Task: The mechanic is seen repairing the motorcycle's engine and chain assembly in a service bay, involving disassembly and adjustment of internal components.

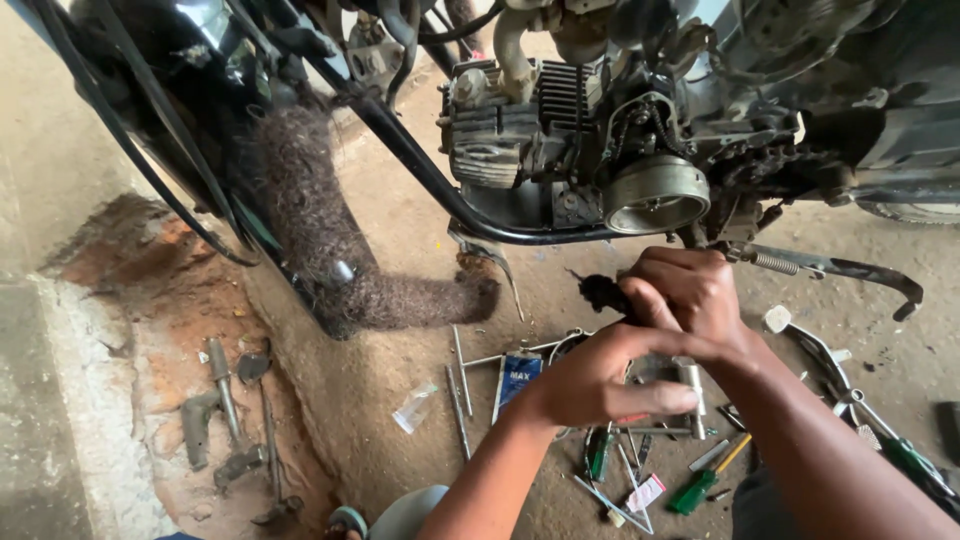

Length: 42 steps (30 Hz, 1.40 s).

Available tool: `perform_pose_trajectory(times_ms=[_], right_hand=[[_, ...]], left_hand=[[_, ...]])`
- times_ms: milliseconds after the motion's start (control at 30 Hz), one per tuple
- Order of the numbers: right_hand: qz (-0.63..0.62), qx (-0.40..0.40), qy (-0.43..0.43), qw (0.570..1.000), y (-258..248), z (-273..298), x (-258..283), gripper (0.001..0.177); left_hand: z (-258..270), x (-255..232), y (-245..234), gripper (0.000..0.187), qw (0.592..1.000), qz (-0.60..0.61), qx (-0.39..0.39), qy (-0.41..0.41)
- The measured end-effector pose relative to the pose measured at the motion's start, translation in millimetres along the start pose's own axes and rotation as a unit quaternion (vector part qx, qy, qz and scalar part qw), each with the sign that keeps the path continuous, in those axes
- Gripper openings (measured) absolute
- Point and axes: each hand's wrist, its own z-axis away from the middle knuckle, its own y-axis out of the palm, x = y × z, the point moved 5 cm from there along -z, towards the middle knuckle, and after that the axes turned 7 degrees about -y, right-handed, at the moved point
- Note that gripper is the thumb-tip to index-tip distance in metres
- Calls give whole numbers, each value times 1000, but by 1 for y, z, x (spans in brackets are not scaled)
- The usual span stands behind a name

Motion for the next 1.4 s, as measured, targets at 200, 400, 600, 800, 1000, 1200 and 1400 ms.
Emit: perform_pose_trajectory(times_ms=[200,400,600,800,1000,1200,1400], right_hand=[[22,-117,122,985,-11,11,-8,45],[-182,-270,274,905,-10,64,-58,47],[-446,-421,354,706,-29,42,-46,30],[-481,-428,364,673,-69,-12,18,30],[-172,-162,89,968,-20,20,72,25],[-1,-125,-137,983,9,9,104,31],[79,-155,-21,985,-5,21,53,28]], left_hand=[[1,-33,-6,70,988,143,-56,0],[-12,-44,-2,96,963,263,-47,38],[-21,-36,8,103,937,341,-45,69],[-9,-12,-15,94,906,409,-78,78],[-21,11,-32,85,839,483,-232,95],[-28,5,0,81,814,564,-47,129],[-38,136,13,62,823,540,-155,84]])
